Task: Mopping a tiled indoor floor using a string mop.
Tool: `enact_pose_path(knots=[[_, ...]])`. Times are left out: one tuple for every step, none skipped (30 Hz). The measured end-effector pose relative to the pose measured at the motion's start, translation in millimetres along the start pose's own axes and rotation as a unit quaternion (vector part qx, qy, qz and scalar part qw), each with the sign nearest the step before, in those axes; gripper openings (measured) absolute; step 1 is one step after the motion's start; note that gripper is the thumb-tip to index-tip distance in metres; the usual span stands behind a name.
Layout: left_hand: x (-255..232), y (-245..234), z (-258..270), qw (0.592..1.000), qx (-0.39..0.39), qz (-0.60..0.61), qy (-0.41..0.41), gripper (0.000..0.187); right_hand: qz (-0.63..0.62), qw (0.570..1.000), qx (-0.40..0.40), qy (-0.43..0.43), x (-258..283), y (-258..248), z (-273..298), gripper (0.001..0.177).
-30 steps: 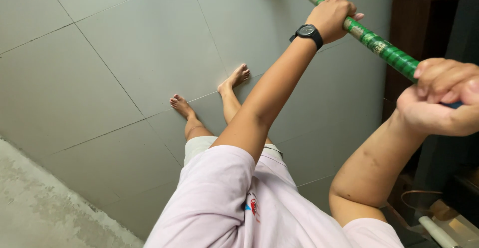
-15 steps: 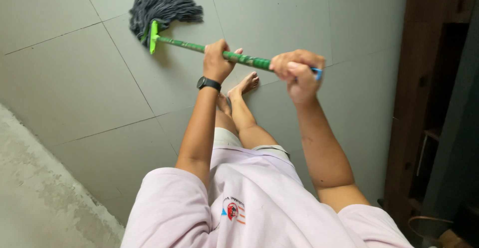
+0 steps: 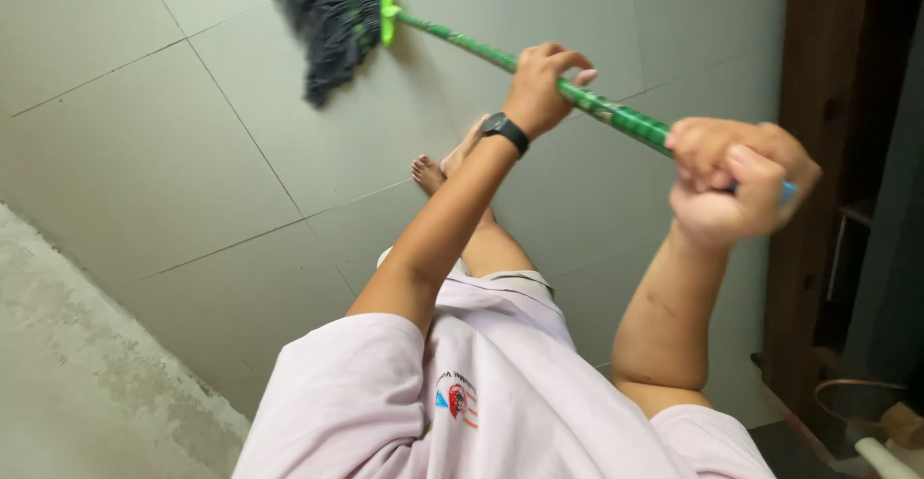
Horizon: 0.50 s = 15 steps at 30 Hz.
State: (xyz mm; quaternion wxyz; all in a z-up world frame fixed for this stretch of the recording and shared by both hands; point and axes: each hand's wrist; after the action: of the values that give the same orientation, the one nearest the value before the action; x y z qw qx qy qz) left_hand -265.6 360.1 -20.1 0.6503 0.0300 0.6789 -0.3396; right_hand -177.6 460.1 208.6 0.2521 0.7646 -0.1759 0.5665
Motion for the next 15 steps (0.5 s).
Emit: enact_pose_path(knots=[[-15, 15, -5, 1.0, 0.004, 0.003, 0.004, 0.014, 0.004, 1.0, -0.004, -0.003, 11, -1, 0, 0.014], [-32, 32, -10, 0.998, 0.03, 0.038, 0.04, 0.015, 0.038, 0.999, -0.02, -0.03, 23, -5, -1, 0.017], [-48, 49, -14, 0.993, 0.057, 0.074, 0.075, 0.016, 0.071, 0.995, -0.036, -0.056, 35, -9, -1, 0.019], [-50, 66, -19, 0.992, 0.061, 0.076, 0.078, 0.016, 0.074, 0.995, -0.04, -0.058, 31, -13, 3, 0.019], [-51, 83, -23, 0.986, 0.077, 0.104, 0.104, 0.018, 0.101, 0.991, -0.035, -0.087, 27, -17, 8, 0.019], [-52, 101, -26, 0.979, 0.094, 0.133, 0.127, 0.02, 0.127, 0.985, -0.031, -0.113, 23, -21, 14, 0.02], [-59, 103, -34, 0.978, 0.099, 0.135, 0.128, 0.02, 0.131, 0.984, -0.036, -0.113, 13, -30, 17, 0.02], [-66, 105, -41, 0.979, 0.165, 0.078, 0.087, 0.028, 0.141, 0.982, -0.013, -0.122, 3, -38, 21, 0.019], [-74, 107, -48, 0.972, 0.23, 0.02, 0.046, 0.038, 0.149, 0.98, 0.01, -0.129, -7, -46, 26, 0.018], [-70, 121, -48, 0.971, 0.234, 0.022, 0.05, 0.038, 0.153, 0.979, 0.006, -0.131, -9, -53, 27, 0.018], [-66, 135, -47, 0.974, 0.209, 0.02, 0.079, 0.039, 0.159, 0.978, 0.005, -0.132, -10, -60, 27, 0.016], [-63, 149, -47, 0.977, 0.182, 0.02, 0.107, 0.041, 0.165, 0.977, 0.007, -0.133, -11, -67, 26, 0.015], [-61, 152, -40, 0.977, 0.184, 0.022, 0.109, 0.041, 0.168, 0.976, 0.005, -0.135, -2, -68, 25, 0.015], [-61, 156, -34, 0.978, 0.165, 0.024, 0.127, 0.041, 0.16, 0.978, 0.002, -0.135, 6, -69, 24, 0.016], [-60, 158, -28, 0.978, 0.146, 0.025, 0.145, 0.041, 0.151, 0.979, -0.001, -0.135, 15, -70, 24, 0.017]])
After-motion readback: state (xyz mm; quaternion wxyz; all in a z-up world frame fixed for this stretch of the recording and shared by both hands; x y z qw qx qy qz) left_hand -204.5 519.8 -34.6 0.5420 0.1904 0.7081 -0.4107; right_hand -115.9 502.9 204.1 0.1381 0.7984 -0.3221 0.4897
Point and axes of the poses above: each hand's wrist, its own z-axis away from the middle knuckle, its own y-axis out of the palm, x = y × z, and after that the axes turned 2 degrees about -y, right-handed
